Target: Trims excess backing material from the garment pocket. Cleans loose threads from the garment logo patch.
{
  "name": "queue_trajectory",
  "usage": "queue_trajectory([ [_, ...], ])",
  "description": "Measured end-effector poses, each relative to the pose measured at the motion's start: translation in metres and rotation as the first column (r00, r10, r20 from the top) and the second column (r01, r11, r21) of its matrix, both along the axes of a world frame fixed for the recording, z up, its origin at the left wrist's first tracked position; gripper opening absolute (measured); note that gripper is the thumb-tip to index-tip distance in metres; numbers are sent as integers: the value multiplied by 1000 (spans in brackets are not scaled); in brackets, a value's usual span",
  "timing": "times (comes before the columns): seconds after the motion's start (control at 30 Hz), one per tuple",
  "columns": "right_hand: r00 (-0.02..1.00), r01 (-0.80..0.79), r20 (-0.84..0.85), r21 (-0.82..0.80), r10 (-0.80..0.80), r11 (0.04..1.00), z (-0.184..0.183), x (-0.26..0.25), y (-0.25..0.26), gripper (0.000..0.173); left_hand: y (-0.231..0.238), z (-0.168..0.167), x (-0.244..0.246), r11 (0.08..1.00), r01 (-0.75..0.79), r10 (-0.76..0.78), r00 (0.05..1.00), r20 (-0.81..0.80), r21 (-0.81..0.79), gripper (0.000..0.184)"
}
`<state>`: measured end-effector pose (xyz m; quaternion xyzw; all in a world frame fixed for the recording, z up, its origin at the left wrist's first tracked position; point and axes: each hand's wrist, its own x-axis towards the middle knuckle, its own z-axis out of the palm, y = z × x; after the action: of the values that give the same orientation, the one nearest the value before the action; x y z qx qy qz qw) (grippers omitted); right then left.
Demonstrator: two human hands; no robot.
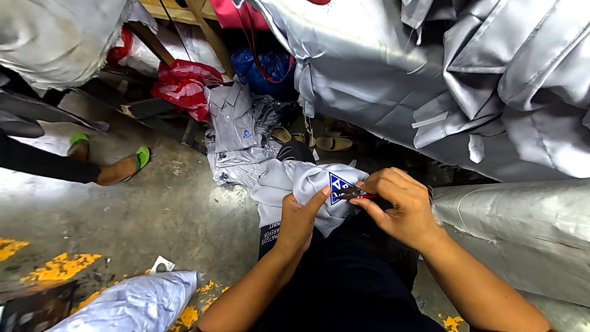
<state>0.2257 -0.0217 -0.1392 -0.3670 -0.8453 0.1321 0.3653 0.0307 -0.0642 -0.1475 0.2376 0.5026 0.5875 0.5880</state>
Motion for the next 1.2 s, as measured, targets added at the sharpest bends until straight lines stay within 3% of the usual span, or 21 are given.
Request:
queue_trajectory([
  [0.67, 996, 30, 79, -15, -28, 999, 4, 1, -1, 21, -1, -4, 2, 1000, -22, 23, 999, -46, 3, 12],
  [0.93, 998, -31, -49, -2, 30, 1000, -10, -1, 0, 17, -1, -4, 0, 1000, -7, 6, 1000, -20, -30, 11],
  [1.1, 968, -40, -244, -351, -51, 936, -16, -4, -6, 21, -1, -7, 1, 1000, -27, 27, 999, 30, 4, 15],
  [1.2, 962, -51, -274, -229, -15, 972, -25, -5, -5, 20, 0, -8, 0, 1000, -27, 28, 997, 68, -15, 16],
])
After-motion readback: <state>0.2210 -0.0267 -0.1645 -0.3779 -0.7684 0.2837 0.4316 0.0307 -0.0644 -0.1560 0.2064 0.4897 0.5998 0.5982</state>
